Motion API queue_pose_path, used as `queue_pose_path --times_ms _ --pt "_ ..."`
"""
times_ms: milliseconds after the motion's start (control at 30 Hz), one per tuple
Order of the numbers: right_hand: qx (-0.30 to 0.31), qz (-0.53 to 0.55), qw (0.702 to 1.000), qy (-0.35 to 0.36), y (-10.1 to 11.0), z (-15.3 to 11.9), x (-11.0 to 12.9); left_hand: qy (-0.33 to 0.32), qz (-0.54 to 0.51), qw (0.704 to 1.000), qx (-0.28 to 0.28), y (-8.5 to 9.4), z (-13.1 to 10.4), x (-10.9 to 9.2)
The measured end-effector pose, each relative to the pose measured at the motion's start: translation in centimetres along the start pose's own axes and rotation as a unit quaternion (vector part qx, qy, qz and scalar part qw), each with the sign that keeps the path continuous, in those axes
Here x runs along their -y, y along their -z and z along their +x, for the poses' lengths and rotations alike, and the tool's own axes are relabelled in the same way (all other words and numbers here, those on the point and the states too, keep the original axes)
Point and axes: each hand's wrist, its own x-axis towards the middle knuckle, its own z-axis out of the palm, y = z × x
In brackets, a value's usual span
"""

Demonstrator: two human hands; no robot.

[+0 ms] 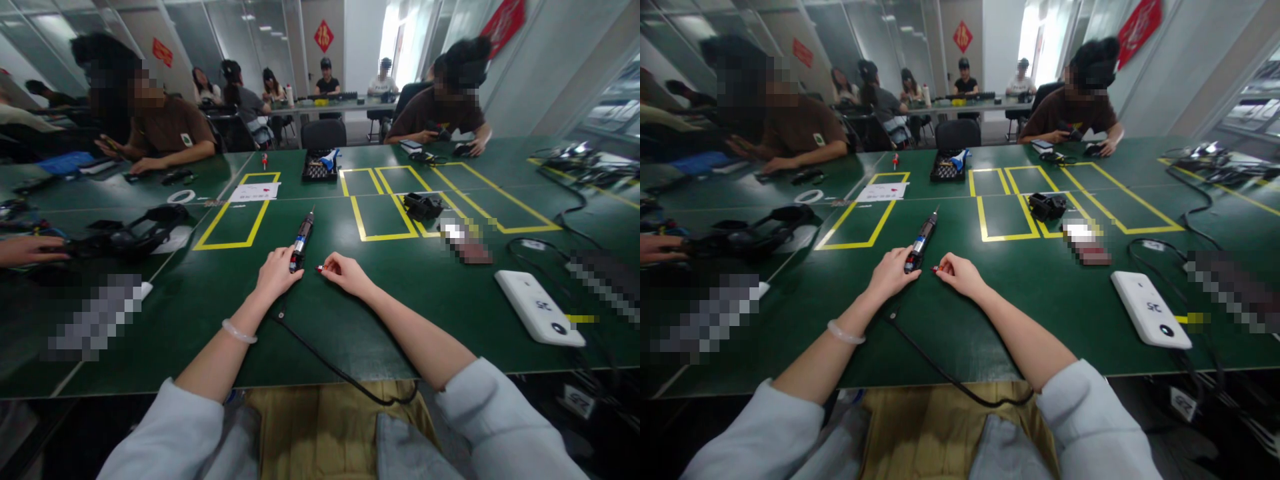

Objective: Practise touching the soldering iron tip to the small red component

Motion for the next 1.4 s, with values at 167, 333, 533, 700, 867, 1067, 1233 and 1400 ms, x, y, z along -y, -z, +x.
queue_pose_path --times_ms 167,333,533,700,867,1067,1233,1400 --pt "-0.005 -0.066 0.998 0.002 -0.1 -0.1 -0.1 -0.089 -0.040 0.995 0.001 -0.3 -0.8 -2.6" --pt "0.001 -0.123 0.992 0.016 -0.1 0.0 -0.1 -0.138 -0.067 0.988 0.019 0.0 -1.3 -3.7" --pt "0.014 -0.090 0.995 0.033 -0.1 0.1 -0.1 -0.146 -0.068 0.987 0.022 0.1 -1.5 -3.8" --pt "0.017 -0.075 0.995 0.070 -0.1 0.0 0.0 -0.149 -0.046 0.988 0.006 0.0 -1.6 -4.0" --pt "0.008 -0.104 0.992 0.075 0.2 -0.1 0.3 -0.128 -0.007 0.992 -0.015 -0.1 -1.8 -4.8" --pt "0.023 -0.158 0.984 0.084 0.5 -0.1 0.4 -0.111 0.023 0.993 -0.015 -0.2 -1.8 -5.5" --pt "0.025 -0.147 0.984 0.096 0.8 -0.2 0.3 -0.107 0.016 0.994 -0.010 -0.5 -1.6 -5.3" --pt "0.015 -0.118 0.991 0.068 0.9 -0.4 0.3 -0.095 0.014 0.995 -0.010 -0.6 -1.1 -3.9"
